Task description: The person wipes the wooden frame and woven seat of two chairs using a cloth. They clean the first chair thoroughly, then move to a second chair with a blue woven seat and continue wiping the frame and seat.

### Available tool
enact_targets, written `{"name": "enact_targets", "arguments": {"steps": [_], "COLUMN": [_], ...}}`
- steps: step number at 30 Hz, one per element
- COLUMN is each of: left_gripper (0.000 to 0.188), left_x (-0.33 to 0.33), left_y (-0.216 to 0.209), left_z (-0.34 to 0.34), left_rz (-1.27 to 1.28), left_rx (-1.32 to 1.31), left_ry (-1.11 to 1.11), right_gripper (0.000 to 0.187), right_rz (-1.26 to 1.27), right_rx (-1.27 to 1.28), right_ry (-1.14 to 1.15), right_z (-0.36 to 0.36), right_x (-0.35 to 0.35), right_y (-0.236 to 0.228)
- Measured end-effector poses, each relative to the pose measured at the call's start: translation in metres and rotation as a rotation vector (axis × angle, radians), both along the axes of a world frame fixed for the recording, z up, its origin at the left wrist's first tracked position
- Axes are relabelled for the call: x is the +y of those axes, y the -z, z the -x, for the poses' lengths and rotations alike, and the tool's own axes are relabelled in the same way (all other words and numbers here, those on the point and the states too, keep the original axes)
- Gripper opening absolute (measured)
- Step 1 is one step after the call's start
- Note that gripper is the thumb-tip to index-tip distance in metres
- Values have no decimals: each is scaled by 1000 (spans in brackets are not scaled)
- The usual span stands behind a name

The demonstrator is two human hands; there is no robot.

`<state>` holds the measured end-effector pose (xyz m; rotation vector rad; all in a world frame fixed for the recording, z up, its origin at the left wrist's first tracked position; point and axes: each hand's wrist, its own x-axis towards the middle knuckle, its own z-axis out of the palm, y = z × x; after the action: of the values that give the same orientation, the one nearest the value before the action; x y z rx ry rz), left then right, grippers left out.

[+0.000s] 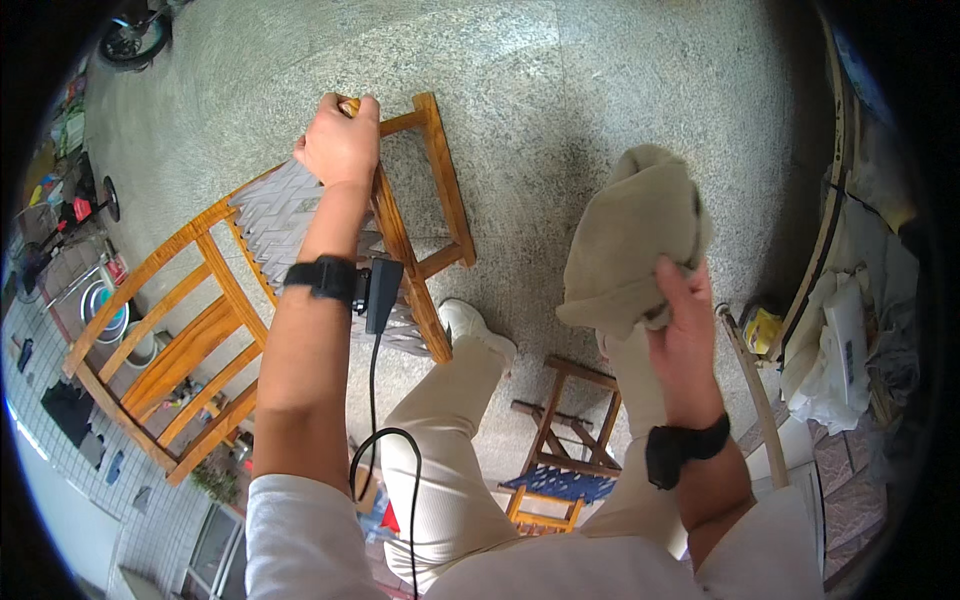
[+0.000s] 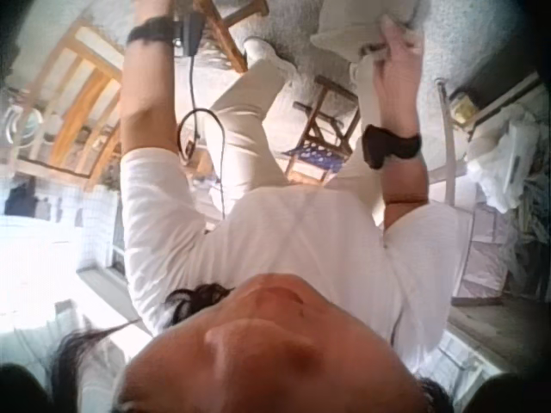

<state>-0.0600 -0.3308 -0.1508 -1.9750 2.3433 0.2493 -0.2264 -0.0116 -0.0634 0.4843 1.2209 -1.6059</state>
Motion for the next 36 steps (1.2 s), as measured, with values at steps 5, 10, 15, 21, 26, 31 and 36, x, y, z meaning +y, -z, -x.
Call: {"name": "enact_targets", "arguments": {"steps": [5,10,15,21,26,31,36], "left_gripper": [30,32,32,48,72,56,57], "left_x": [1,-7,-10,-36,-130,-83,78], "left_y": [21,26,24,-17,-44,-41,-113], "left_z": [-12,-23,-29,-43,78,290,376], "left_rz": [173,134,28,-540,-845,-842,-1076], "left_rx": [-34,-171,-142,7,-825,-183,125], "left_ry": [57,87,32,133,875,1159,1628], "right_gripper": [53,57,46,46,45,54,54], "right_rz": [-80,-139,-234,-357,-465,-607,-602], "right_rx": [28,27,116,325,368,414,647], "right_ry": [-56,50,137,191,306,217,218], "right_z": [5,42,93,126,96,73,39], "right_x": [10,23,35,86,146,195,249], "right_y": [20,14,0,3,1,-15,-63]}}
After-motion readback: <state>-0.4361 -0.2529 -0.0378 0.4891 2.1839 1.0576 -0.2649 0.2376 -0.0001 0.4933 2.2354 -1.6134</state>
